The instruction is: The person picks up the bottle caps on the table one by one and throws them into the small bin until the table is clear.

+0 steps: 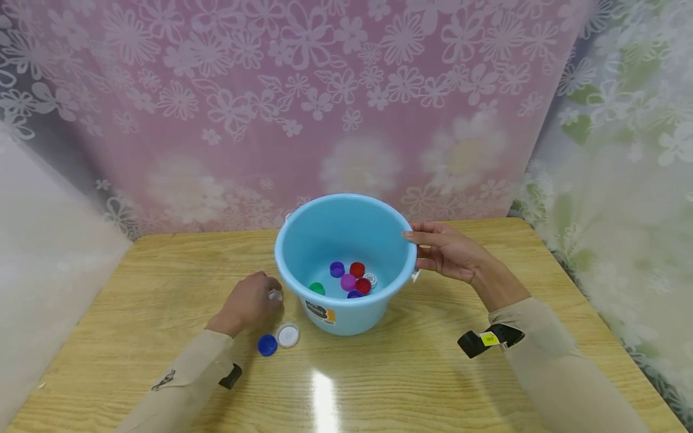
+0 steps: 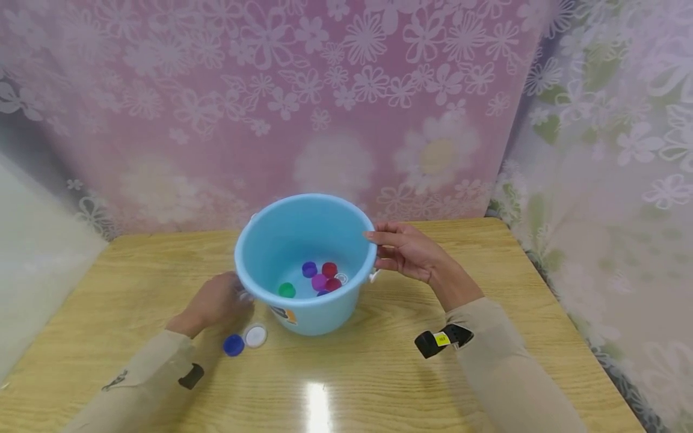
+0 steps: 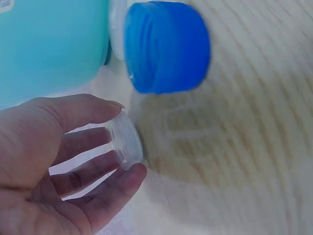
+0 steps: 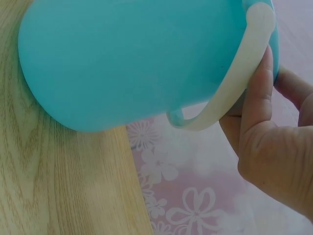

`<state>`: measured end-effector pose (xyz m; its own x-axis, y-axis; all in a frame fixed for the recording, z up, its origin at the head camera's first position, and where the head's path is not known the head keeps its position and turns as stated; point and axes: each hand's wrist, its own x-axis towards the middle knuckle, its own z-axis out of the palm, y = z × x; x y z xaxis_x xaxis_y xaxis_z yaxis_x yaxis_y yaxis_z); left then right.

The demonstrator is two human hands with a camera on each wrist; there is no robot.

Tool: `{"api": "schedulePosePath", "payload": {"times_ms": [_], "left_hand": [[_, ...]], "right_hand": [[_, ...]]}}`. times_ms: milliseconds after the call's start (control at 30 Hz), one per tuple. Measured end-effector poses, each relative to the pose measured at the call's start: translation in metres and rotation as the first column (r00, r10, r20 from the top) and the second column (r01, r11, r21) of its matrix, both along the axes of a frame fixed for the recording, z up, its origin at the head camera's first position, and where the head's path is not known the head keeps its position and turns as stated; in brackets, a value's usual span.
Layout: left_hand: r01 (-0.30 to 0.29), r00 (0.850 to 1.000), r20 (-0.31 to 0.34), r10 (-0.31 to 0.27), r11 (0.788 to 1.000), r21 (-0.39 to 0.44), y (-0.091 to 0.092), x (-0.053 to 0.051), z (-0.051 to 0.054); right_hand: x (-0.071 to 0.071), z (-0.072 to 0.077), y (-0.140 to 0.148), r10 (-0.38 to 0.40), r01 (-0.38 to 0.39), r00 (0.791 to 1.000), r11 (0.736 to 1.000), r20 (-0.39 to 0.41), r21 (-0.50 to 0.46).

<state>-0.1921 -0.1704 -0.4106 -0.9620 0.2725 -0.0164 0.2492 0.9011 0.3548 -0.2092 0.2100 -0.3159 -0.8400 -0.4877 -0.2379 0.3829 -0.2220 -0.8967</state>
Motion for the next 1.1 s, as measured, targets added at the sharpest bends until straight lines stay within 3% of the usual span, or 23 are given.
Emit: {"api": "schedulePosePath", "payload": {"times_ms": [100, 200, 500, 700, 967, 1100], "left_hand": [[0.002, 1.0, -0.02, -0.002, 1.0, 0.02, -0.009, -0.003, 0.008], [-0.003, 0.998, -0.067, 0.005, 1.0, 0.026, -0.019, -0.007, 0.024], [-0.06, 0.978, -0.196, 0.064, 0.998, 0.029, -0.037, -0.017, 0.09], [-0.054, 0.957, -0.281, 0.07, 0.997, 0.062, -0.035, -0.021, 0.125], [-0.028, 0.945, -0.321, 0.059, 0.995, 0.099, -0.02, -0.021, 0.156], [-0.009, 0.942, -0.334, 0.035, 0.997, 0.079, -0.008, -0.023, 0.168]], "right_hand": [[0.0, 0.0, 0.0, 0.0, 0.0, 1.0, 1.0, 0.0, 0.003], [0.0, 0.001, 0.0, -0.002, 0.002, 1.0, 1.0, 0.001, 0.001], [0.001, 0.0, 0.001, -0.007, 0.007, 1.0, 1.0, 0.001, -0.001], [0.001, -0.001, 0.001, -0.014, 0.014, 1.0, 1.0, 0.005, 0.0], [0.001, -0.001, -0.002, -0.005, 0.005, 1.0, 1.0, -0.001, -0.003], [0.0, -0.001, -0.001, -0.001, 0.001, 1.0, 1.0, -0.001, -0.016]]}}
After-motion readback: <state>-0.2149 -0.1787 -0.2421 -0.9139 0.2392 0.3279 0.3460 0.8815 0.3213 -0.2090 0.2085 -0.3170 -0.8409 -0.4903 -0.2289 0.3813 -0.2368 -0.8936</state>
